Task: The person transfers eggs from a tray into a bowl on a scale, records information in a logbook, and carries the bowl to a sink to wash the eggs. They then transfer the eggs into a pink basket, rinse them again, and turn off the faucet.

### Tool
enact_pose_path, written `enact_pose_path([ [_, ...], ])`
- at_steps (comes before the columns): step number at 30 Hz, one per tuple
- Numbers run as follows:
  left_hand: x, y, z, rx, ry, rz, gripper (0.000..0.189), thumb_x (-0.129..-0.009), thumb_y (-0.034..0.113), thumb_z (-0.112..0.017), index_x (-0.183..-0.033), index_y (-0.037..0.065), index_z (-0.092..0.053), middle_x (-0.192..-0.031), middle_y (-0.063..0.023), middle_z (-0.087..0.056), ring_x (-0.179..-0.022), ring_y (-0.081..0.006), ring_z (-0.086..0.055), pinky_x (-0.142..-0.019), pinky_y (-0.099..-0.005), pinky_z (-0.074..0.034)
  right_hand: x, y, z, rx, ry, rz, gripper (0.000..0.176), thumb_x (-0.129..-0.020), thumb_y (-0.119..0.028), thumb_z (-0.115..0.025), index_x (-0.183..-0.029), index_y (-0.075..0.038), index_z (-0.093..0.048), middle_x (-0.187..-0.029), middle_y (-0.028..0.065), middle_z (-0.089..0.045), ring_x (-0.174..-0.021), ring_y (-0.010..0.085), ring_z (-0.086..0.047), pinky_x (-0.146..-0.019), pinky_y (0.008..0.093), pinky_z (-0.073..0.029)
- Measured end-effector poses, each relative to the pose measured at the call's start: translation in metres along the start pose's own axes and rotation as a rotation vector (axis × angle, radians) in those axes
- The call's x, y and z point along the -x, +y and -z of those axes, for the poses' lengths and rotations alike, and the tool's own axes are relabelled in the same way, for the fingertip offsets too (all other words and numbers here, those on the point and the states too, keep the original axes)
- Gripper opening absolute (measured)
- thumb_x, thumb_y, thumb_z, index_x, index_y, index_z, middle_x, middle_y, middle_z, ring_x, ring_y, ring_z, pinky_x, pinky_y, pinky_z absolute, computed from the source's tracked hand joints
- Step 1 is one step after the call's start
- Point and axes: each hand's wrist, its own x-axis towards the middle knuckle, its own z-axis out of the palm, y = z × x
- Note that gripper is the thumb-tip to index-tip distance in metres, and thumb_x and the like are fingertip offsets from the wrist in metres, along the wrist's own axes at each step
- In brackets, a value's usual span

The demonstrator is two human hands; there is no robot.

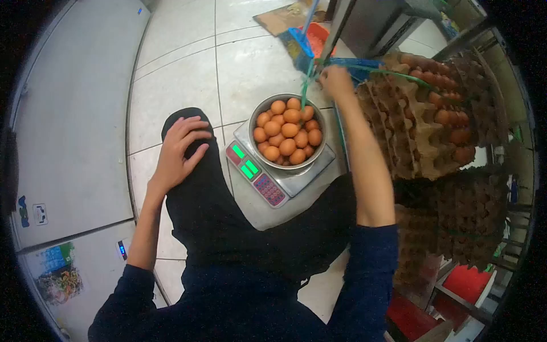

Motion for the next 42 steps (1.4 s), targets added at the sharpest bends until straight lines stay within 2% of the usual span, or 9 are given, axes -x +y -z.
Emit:
enact_pose_path([
  [5, 0.009, -0.008, -0.001, 0.059, 0.058, 0.088, 0.011, -0.083, 0.01, -0.066, -0.094, 0.008, -0.068, -0.112, -0.0047, -0.066, -0.122, -0.0239, -0.054, -0.11, -0.0469, -0.032, -0.03, -0.04, 0.097, -0.767, 0.463, -0.123, 0.03, -0.097, -0.026, -0.052, -0.097, -0.001, -0.068, -0.081, 0.0093, -0.072, -0.061, 0.0145, -0.066, -0.059, 0.0289, -0.052],
  [9, 0.005, -0.015, -0.005, 0.091, 0.075, 0.096, 0.01, -0.083, 0.01, -0.066, -0.093, 0.008, -0.069, -0.11, -0.0043, -0.067, -0.121, -0.0232, -0.054, -0.11, -0.0462, -0.031, -0.039, 0.008, 0.169, -1.579, 0.721, -0.058, 0.047, -0.103, -0.021, -0.039, -0.142, 0.004, -0.03, -0.112, 0.0276, -0.063, -0.094, 0.0292, -0.068, -0.084, 0.0357, -0.059],
  [12, 0.001, -0.019, -0.008, 0.102, 0.074, 0.097, 0.011, -0.084, 0.01, -0.066, -0.094, 0.008, -0.069, -0.111, -0.004, -0.066, -0.121, -0.0232, -0.055, -0.11, -0.046, -0.031, 0.007, 0.014, 0.195, -2.089, 0.355, 0.097, 0.059, -0.104, -0.019, -0.036, -0.15, -0.001, -0.004, -0.128, 0.0306, -0.052, -0.111, 0.036, -0.06, -0.104, 0.0442, -0.049],
  [16, -0.001, -0.025, -0.01, 0.075, 0.09, 0.125, 0.026, -0.085, 0.016, -0.067, -0.109, 0.009, -0.065, -0.125, -0.0089, -0.059, -0.127, -0.028, -0.049, -0.111, -0.0452, -0.031, 0.12, -0.094, 0.152, -1.122, 0.489, 0.004, 0.067, -0.101, -0.024, -0.048, -0.152, -0.002, -0.01, -0.13, 0.0214, -0.054, -0.114, 0.0317, -0.06, -0.101, 0.0418, -0.047],
  [19, 0.001, -0.022, -0.004, -0.012, 0.168, 0.228, 0.04, -0.084, 0.023, -0.068, -0.121, 0.01, -0.061, -0.135, -0.0125, -0.052, -0.13, -0.0317, -0.044, -0.11, -0.0445, -0.031, 0.194, -0.096, 0.107, -0.654, -0.023, -0.056, 0.045, -0.097, -0.023, -0.055, -0.138, -0.004, -0.048, -0.125, 0.0125, -0.061, -0.105, 0.0242, -0.064, -0.091, 0.0342, -0.048],
  [23, 0.005, -0.019, 0.006, -0.109, 0.15, 0.343, 0.048, -0.084, 0.029, -0.069, -0.127, 0.011, -0.059, -0.137, -0.0133, -0.05, -0.129, -0.0332, -0.044, -0.109, -0.0438, -0.033, 0.273, -0.068, 0.064, -0.004, -0.312, -0.17, 0.044, -0.094, -0.023, -0.06, -0.135, -0.011, -0.052, -0.143, 0.0164, -0.045, -0.13, 0.0351, -0.045, -0.109, 0.0446, -0.033],
  [29, 0.003, -0.023, 0.027, -0.074, 0.086, 0.483, 0.043, -0.083, 0.028, -0.07, -0.121, 0.009, -0.062, -0.126, -0.0141, -0.056, -0.12, -0.0316, -0.051, -0.101, -0.0407, -0.041, 0.325, -0.09, 0.022, 0.003, -0.003, -0.385, 0.052, -0.091, -0.023, -0.06, -0.14, -0.013, -0.046, -0.154, 0.0176, -0.026, -0.142, 0.0431, -0.02, -0.112, 0.0557, -0.024],
  [34, 0.005, -0.018, 0.043, -0.022, 0.054, 0.516, 0.031, -0.079, 0.021, -0.072, -0.106, 0.007, -0.066, -0.112, -0.0131, -0.063, -0.109, -0.0334, -0.056, -0.094, -0.0418, -0.043, 0.313, -0.121, 0.034, 0.023, -0.116, -0.349, 0.064, -0.081, -0.024, -0.068, -0.14, -0.015, -0.046, -0.155, 0.0163, -0.023, -0.144, 0.0435, -0.013, -0.111, 0.0612, -0.019],
  [42, 0.051, -0.013, 0.089, 0.133, -0.421, 0.436, 0.024, -0.06, 0.016, -0.065, -0.083, 0.012, -0.07, -0.104, -0.0083, -0.066, -0.112, -0.0339, -0.056, -0.099, -0.0533, -0.038, 0.27, -0.169, 0.067, -0.118, -0.332, -0.392, 0.024, -0.073, -0.013, -0.072, -0.096, -0.007, -0.069, -0.109, 0.0133, -0.058, -0.111, 0.0356, -0.052, -0.096, 0.0449, -0.042],
])
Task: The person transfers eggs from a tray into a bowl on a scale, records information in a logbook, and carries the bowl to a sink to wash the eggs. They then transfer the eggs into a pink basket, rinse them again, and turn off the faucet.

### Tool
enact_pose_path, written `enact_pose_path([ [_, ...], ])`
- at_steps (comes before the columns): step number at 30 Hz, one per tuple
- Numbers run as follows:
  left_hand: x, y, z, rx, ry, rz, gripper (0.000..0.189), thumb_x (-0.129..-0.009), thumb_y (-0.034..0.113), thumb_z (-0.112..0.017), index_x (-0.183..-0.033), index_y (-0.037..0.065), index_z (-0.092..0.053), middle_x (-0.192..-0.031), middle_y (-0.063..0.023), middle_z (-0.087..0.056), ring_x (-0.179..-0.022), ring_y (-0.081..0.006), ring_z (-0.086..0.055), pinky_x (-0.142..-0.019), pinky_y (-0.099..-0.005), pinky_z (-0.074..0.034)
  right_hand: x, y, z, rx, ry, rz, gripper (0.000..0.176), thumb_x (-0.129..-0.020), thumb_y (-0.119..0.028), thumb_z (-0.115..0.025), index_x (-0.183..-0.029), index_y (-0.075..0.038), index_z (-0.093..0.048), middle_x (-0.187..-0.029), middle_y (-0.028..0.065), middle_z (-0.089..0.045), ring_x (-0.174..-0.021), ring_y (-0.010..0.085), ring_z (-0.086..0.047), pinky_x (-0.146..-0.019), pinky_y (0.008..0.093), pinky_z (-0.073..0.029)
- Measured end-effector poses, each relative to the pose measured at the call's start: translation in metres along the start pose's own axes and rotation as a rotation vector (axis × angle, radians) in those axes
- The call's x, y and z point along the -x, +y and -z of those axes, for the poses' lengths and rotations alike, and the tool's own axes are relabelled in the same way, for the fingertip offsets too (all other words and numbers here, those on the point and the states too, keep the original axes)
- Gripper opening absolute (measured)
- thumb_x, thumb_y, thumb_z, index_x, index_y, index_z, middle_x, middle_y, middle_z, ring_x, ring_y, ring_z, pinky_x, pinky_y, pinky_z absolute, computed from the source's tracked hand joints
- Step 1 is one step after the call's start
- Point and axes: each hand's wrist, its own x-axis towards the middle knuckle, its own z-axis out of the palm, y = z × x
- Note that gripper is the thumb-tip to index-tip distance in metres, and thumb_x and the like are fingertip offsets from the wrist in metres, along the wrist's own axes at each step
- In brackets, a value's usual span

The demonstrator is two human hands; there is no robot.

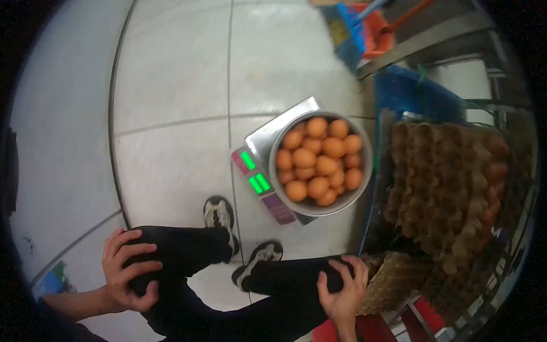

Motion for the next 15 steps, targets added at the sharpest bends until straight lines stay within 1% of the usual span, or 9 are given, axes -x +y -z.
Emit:
enact_pose_path([
  [2, 0.014, -0.002, 0.011, 0.022, -0.058, 0.041, 0.024, -0.059, 0.017, -0.066, -0.082, 0.014, -0.071, -0.101, -0.0045, -0.068, -0.109, -0.0311, -0.058, -0.097, -0.0505, -0.04, 0.011, -0.011, -0.001, -0.004, -0.062, 0.028, 0.022, -0.073, -0.012, -0.072, -0.094, -0.007, -0.07, -0.109, 0.0126, -0.058, -0.11, 0.0352, -0.053, -0.095, 0.0452, -0.043],
  [5, 0.037, 0.002, 0.018, 0.179, -0.072, 0.092, 0.022, -0.058, 0.013, -0.063, -0.079, 0.012, -0.069, -0.1, -0.0079, -0.067, -0.111, -0.0347, -0.057, -0.097, -0.0531, -0.039, 0.024, -0.033, 0.01, -0.046, -0.123, 0.047, 0.019, -0.072, -0.014, -0.073, -0.091, -0.009, -0.071, -0.105, 0.0105, -0.06, -0.106, 0.0336, -0.055, -0.093, 0.0437, -0.045],
  [7, 0.051, 0.014, 0.02, 0.307, -0.035, 0.124, 0.016, -0.063, 0.007, -0.064, -0.079, 0.01, -0.066, -0.095, -0.0045, -0.068, -0.108, -0.031, -0.059, -0.093, -0.0443, -0.043, 0.037, -0.05, 0.017, -0.087, -0.154, 0.046, 0.018, -0.074, -0.016, -0.073, -0.09, -0.01, -0.072, -0.101, 0.0101, -0.063, -0.102, 0.0311, -0.058, -0.09, 0.0396, -0.046],
  [9, 0.068, 0.03, 0.019, 0.389, 0.019, 0.225, 0.008, -0.071, 0.008, -0.067, -0.079, 0.008, -0.064, -0.091, -0.0067, -0.067, -0.106, -0.0301, -0.06, -0.09, -0.0412, -0.044, 0.053, -0.061, 0.018, -0.117, -0.243, 0.037, 0.016, -0.079, -0.022, -0.071, -0.09, -0.01, -0.073, -0.101, 0.0123, -0.065, -0.101, 0.0308, -0.059, -0.088, 0.0381, -0.047],
  [11, 0.098, 0.039, 0.009, 0.508, 0.092, 0.289, 0.008, -0.074, 0.01, -0.067, -0.079, 0.005, -0.063, -0.086, -0.0108, -0.066, -0.087, -0.0318, -0.063, -0.078, -0.0407, -0.048, 0.074, -0.076, 0.018, -0.207, -0.381, -0.018, 0.023, -0.085, -0.029, -0.066, -0.091, -0.009, -0.073, -0.101, 0.0144, -0.066, -0.101, 0.0325, -0.06, -0.089, 0.0401, -0.047],
  [12, 0.117, 0.046, -0.003, 0.506, 0.209, 0.279, 0.01, -0.073, 0.013, -0.067, -0.081, 0.006, -0.064, -0.086, -0.0137, -0.064, -0.081, -0.035, -0.061, -0.073, -0.0422, -0.048, 0.088, -0.075, 0.009, -0.186, -0.422, 0.025, 0.028, -0.087, -0.033, -0.063, -0.097, -0.007, -0.071, -0.104, 0.0157, -0.065, -0.103, 0.0343, -0.058, -0.091, 0.0414, -0.046],
  [13, 0.136, 0.057, -0.009, 0.529, 0.311, 0.35, 0.012, -0.072, 0.013, -0.066, -0.082, 0.005, -0.064, -0.086, -0.0153, -0.064, -0.082, -0.0362, -0.06, -0.075, -0.0435, -0.049, 0.104, -0.071, -0.006, -0.169, -0.482, 0.096, 0.033, -0.089, -0.036, -0.061, -0.102, -0.006, -0.069, -0.106, 0.017, -0.064, -0.105, 0.036, -0.057, -0.093, 0.0426, -0.044],
  [14, 0.16, 0.067, -0.014, 0.457, 0.413, 0.37, 0.014, -0.073, 0.015, -0.063, -0.082, 0.004, -0.064, -0.083, -0.016, -0.063, -0.081, -0.0374, -0.06, -0.075, -0.0438, -0.049, 0.119, -0.064, -0.014, -0.066, -0.661, 0.192, 0.046, -0.09, -0.041, -0.058, -0.118, -0.005, -0.062, -0.122, 0.021, -0.058, -0.117, 0.0389, -0.05, -0.101, 0.0446, -0.039],
  [15, 0.191, 0.077, -0.014, 0.399, 0.363, 0.445, 0.021, -0.075, 0.02, -0.062, -0.089, 0.004, -0.063, -0.095, -0.0168, -0.063, -0.092, -0.0372, -0.059, -0.081, -0.048, -0.047, 0.138, -0.056, -0.032, 0.143, -0.805, 0.243, 0.061, -0.089, -0.049, -0.057, -0.132, -0.006, -0.053, -0.138, 0.0243, -0.045, -0.131, 0.0424, -0.036, -0.109, 0.0503, -0.031],
])
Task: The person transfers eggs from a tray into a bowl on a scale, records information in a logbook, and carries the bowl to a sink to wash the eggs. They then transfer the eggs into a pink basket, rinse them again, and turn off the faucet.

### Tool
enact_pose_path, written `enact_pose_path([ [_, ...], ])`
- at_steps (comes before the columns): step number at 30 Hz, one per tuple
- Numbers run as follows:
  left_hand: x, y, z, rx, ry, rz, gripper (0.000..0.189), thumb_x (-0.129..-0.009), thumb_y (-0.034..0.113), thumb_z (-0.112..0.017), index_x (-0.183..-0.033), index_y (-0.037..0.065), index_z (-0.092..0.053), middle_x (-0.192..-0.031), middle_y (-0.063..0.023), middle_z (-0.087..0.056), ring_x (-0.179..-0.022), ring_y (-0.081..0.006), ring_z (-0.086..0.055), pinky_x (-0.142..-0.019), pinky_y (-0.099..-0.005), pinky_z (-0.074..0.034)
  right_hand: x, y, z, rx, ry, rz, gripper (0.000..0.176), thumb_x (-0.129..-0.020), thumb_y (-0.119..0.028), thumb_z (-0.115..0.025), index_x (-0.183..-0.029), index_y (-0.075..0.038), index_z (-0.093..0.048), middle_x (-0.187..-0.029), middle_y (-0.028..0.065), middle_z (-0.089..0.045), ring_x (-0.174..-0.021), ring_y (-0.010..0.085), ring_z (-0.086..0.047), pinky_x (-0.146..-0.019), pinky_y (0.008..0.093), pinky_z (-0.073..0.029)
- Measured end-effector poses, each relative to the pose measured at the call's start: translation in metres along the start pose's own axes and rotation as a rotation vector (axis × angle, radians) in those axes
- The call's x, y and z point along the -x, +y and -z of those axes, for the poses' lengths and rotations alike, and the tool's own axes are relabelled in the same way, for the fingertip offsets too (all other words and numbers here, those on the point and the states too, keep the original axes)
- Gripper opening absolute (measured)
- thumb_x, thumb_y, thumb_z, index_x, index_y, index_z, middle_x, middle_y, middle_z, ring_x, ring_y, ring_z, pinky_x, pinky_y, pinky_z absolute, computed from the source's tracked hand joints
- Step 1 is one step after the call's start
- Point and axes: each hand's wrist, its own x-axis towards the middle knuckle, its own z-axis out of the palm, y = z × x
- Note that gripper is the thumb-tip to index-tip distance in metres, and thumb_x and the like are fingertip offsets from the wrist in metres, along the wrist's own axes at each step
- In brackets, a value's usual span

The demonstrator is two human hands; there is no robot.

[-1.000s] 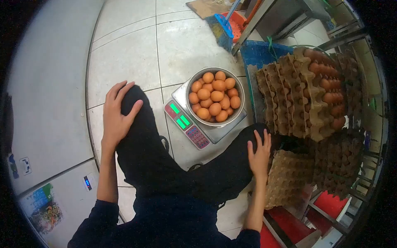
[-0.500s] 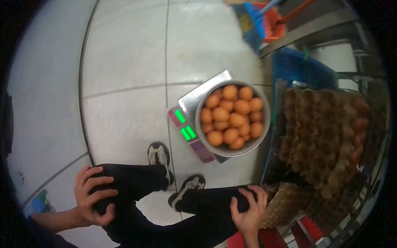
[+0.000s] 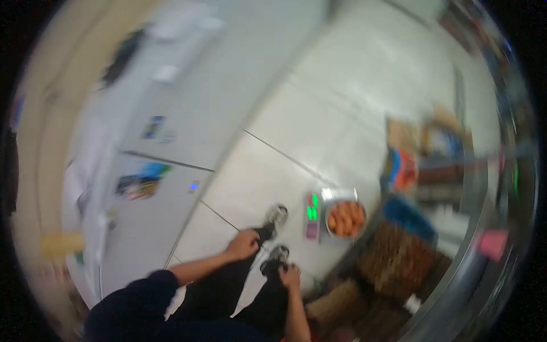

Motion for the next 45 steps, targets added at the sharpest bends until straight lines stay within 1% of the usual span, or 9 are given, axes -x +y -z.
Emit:
enact_pose_path([
  [3, 0.121, 0.011, 0.009, -0.203, 0.061, 0.312, 0.05, -0.082, 0.035, -0.062, -0.125, 0.011, -0.058, -0.146, -0.0135, -0.042, -0.135, -0.0353, -0.037, -0.109, -0.0521, -0.033, 0.045, -0.028, -0.028, 0.453, -0.214, 0.233, 0.071, -0.087, -0.063, -0.045, -0.14, -0.017, -0.047, -0.148, 0.0237, -0.036, -0.14, 0.047, -0.02, -0.11, 0.0672, -0.016],
  [7, 0.216, 0.014, 0.067, 0.077, -0.067, 0.279, 0.033, -0.08, 0.035, -0.066, -0.105, 0.013, -0.067, -0.098, -0.009, -0.068, -0.096, -0.0307, -0.064, -0.085, -0.0498, -0.049, 0.017, 0.012, -0.093, 0.304, -0.558, 0.581, 0.056, -0.091, -0.055, -0.047, -0.13, -0.017, -0.058, -0.128, 0.0142, -0.061, -0.12, 0.0339, -0.055, -0.106, 0.0612, -0.03],
  [9, 0.245, 0.05, 0.139, 0.266, -0.101, 0.302, 0.045, -0.089, 0.037, -0.063, -0.124, 0.01, -0.061, -0.125, -0.0216, -0.06, -0.118, -0.0325, -0.054, -0.103, -0.0455, -0.04, 0.038, -0.035, -0.047, 0.22, -0.488, 0.507, 0.054, -0.091, -0.052, -0.048, -0.129, -0.016, -0.059, -0.127, 0.0141, -0.061, -0.119, 0.0334, -0.056, -0.105, 0.0572, -0.033],
  [14, 0.304, -0.051, 0.185, 0.203, 0.022, 0.655, 0.036, -0.094, 0.026, -0.055, -0.124, 0.005, -0.06, -0.122, -0.0203, -0.062, -0.117, -0.0363, -0.054, -0.1, -0.0438, -0.042, 0.063, -0.076, 0.011, 0.245, -0.385, 0.443, 0.048, -0.091, -0.046, -0.05, -0.125, -0.014, -0.062, -0.124, 0.0137, -0.063, -0.115, 0.032, -0.058, -0.102, 0.0474, -0.04],
  [18, 0.314, -0.132, 0.189, 1.012, 0.458, 0.997, 0.03, -0.084, 0.027, -0.062, -0.106, 0.007, -0.063, -0.09, -0.0078, -0.067, -0.077, -0.0204, -0.064, -0.063, -0.0349, -0.054, 0.077, -0.12, 0.048, 0.5, -0.38, 0.448, 0.038, -0.093, -0.034, -0.052, -0.12, -0.01, -0.064, -0.121, 0.0133, -0.064, -0.111, 0.0289, -0.06, -0.096, 0.0395, -0.046],
  [23, 0.294, -0.049, 0.283, 1.115, 0.513, 0.719, 0.031, -0.094, 0.027, -0.05, -0.069, 0.01, -0.054, -0.058, -0.0002, -0.045, -0.049, -0.0126, -0.042, -0.047, -0.0313, -0.034, 0.092, -0.265, 0.088, 0.351, -0.203, 0.486, 0.031, -0.093, -0.03, -0.053, -0.092, -0.002, -0.065, -0.083, 0.0175, -0.065, -0.077, 0.0272, -0.062, -0.072, 0.0404, -0.047],
  [27, 0.261, -0.042, 0.324, 1.275, 0.648, 0.557, 0.023, -0.094, 0.026, -0.059, -0.103, 0.005, -0.061, -0.084, -0.0003, -0.061, -0.069, -0.0095, -0.053, -0.063, -0.0249, -0.045, 0.108, -0.408, 0.08, 0.172, 0.001, 0.677, 0.019, -0.092, -0.018, -0.058, -0.098, -0.004, -0.068, -0.084, 0.0138, -0.068, -0.077, 0.0204, -0.065, -0.065, 0.0364, -0.049],
  [35, 0.268, -0.137, 0.441, 0.041, 1.806, 1.09, 0.008, -0.085, 0.008, -0.057, -0.091, 0.004, -0.053, -0.087, -0.0122, -0.053, -0.088, -0.0333, -0.051, -0.081, -0.044, -0.038, 0.136, -0.721, 0.027, 0.168, -0.02, 1.237, 0.017, -0.084, -0.003, -0.064, -0.101, -0.001, -0.066, -0.089, 0.0165, -0.065, -0.079, 0.0312, -0.064, -0.07, 0.037, -0.051],
  [45, 0.318, -0.215, 0.518, -0.274, 1.428, 1.531, 0.032, -0.083, 0.014, -0.056, -0.114, 0.006, -0.05, -0.111, -0.0142, -0.048, -0.106, -0.034, -0.044, -0.089, -0.0457, -0.034, 0.054, -0.98, -0.126, 1.018, -0.419, 2.122, 0.038, -0.078, 0.002, -0.057, -0.112, -0.013, -0.065, -0.108, 0.0041, -0.058, -0.105, 0.021, -0.055, -0.079, 0.0346, -0.054],
])
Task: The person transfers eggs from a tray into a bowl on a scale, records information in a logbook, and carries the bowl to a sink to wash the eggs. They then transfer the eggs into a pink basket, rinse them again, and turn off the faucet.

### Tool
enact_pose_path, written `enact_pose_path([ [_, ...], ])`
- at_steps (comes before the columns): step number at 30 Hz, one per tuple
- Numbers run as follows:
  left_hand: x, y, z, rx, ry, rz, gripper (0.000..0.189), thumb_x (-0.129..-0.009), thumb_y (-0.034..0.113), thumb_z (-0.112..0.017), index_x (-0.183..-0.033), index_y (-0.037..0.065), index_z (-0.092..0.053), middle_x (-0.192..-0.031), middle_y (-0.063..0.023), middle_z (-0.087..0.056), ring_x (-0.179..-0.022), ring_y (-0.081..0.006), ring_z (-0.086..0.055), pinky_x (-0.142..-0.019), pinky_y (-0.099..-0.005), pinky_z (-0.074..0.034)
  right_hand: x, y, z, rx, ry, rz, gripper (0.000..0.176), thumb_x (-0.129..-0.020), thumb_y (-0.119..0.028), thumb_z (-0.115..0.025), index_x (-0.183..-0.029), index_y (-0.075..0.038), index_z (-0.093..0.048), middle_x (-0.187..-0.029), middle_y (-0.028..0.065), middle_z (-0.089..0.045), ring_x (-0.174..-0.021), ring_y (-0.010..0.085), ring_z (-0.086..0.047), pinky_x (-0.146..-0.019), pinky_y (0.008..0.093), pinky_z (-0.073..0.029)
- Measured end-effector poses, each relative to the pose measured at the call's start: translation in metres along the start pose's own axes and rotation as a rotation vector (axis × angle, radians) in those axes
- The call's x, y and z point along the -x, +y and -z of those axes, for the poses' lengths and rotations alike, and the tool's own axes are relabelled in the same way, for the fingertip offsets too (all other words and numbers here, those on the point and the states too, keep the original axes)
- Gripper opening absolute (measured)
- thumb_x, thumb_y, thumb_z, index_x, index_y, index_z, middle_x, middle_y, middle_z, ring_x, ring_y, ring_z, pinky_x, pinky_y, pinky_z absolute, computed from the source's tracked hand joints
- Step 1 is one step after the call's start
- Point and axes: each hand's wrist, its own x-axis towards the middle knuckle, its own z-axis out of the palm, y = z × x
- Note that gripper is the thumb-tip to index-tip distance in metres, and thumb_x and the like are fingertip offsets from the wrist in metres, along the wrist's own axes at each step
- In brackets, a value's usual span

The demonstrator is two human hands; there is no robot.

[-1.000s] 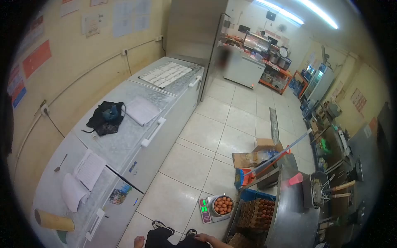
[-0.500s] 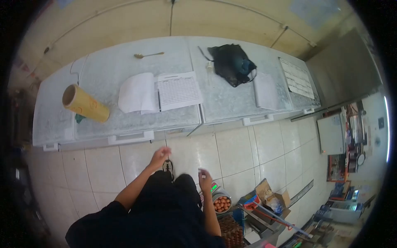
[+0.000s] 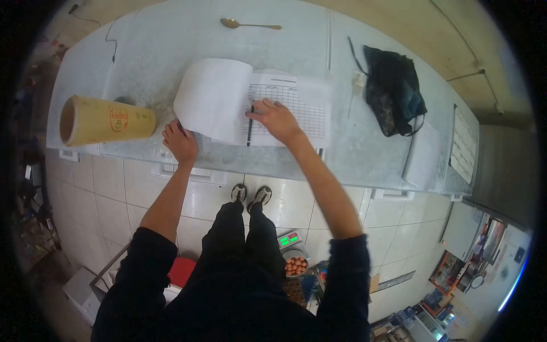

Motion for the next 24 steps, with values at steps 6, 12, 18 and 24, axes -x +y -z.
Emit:
enact_pose_path([
  [6, -0.008, 0.003, -0.007, -0.066, -0.094, 0.066, 0.032, -0.086, 0.025, -0.05, -0.114, 0.009, -0.049, -0.112, -0.013, -0.047, -0.108, -0.0341, -0.043, -0.091, -0.0474, -0.033, 0.028, 0.02, 0.033, -0.06, 0.017, -0.217, 0.021, -0.082, 0.0, -0.061, -0.1, -0.008, -0.061, -0.101, 0.0064, -0.061, -0.088, 0.019, -0.063, -0.073, 0.031, -0.055],
  [12, -0.009, 0.006, -0.008, -0.136, -0.114, 0.057, 0.037, -0.083, 0.028, -0.052, -0.114, 0.008, -0.048, -0.11, -0.0132, -0.047, -0.107, -0.0351, -0.043, -0.091, -0.0479, -0.032, 0.054, -0.053, -0.007, -1.054, 0.716, -0.963, 0.006, -0.092, -0.001, -0.056, -0.094, -0.001, -0.051, -0.085, 0.01, -0.064, -0.069, 0.0135, -0.062, -0.067, 0.0275, -0.053],
  [18, -0.009, 0.006, -0.008, -0.114, -0.1, 0.031, 0.041, -0.077, 0.024, -0.051, -0.114, 0.007, -0.048, -0.11, -0.0144, -0.046, -0.105, -0.0361, -0.042, -0.09, -0.0476, -0.032, 0.021, -0.062, -0.036, -0.719, 0.592, -0.949, 0.014, -0.081, 0.0, -0.064, -0.092, -0.003, -0.056, -0.079, 0.007, -0.067, -0.066, 0.0113, -0.064, -0.065, 0.0247, -0.052],
  [24, -0.012, 0.008, -0.008, -0.122, -0.147, 0.081, 0.043, -0.077, 0.026, -0.05, -0.115, 0.007, -0.048, -0.11, -0.0145, -0.046, -0.105, -0.0362, -0.042, -0.09, -0.0478, -0.033, 0.023, -0.058, -0.049, -0.478, 0.617, -0.963, 0.017, -0.072, 0.0, -0.071, -0.075, -0.004, -0.055, -0.059, 0.004, -0.06, -0.052, 0.0091, -0.058, -0.05, 0.0219, -0.047],
])
